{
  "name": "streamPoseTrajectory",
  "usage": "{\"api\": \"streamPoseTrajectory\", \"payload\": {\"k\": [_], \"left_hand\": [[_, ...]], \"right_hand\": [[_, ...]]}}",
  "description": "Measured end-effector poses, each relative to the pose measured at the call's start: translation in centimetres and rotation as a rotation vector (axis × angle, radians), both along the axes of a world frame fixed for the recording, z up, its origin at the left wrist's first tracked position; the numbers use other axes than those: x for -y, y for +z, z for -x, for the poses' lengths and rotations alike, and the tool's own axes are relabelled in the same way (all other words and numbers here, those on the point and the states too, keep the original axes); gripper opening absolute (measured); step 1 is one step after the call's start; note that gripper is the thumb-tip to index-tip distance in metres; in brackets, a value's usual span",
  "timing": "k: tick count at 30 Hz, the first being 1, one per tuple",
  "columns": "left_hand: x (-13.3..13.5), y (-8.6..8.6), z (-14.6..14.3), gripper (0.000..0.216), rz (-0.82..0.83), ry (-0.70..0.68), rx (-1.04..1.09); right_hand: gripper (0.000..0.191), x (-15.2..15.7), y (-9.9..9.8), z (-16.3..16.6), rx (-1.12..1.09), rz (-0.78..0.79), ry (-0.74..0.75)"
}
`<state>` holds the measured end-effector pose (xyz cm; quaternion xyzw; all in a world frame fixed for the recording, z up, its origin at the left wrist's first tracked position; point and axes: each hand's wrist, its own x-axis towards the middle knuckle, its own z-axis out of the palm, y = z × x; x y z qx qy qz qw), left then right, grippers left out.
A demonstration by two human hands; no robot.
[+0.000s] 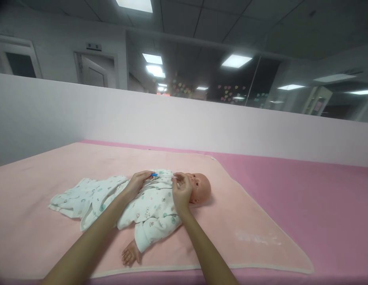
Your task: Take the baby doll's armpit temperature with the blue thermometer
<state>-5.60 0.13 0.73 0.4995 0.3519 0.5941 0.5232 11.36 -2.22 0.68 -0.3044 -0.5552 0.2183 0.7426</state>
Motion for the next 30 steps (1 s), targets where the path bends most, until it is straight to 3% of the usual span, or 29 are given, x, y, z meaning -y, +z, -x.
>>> {"api": "streamPoseTrajectory", "payload": {"k": [11, 30], "left_hand": [[0.12, -0.09, 0.10, 0.033, 0.028, 0.007, 0.024], [0.49, 0.28, 0.15, 0.029, 0.003, 0.023, 0.033]], "right_hand": [[0.012, 0.11, 0.16, -0.14, 0.034, 0.015, -0.049], [0.011, 0.07, 0.05, -0.19, 0.042, 0.043, -0.012]]}}
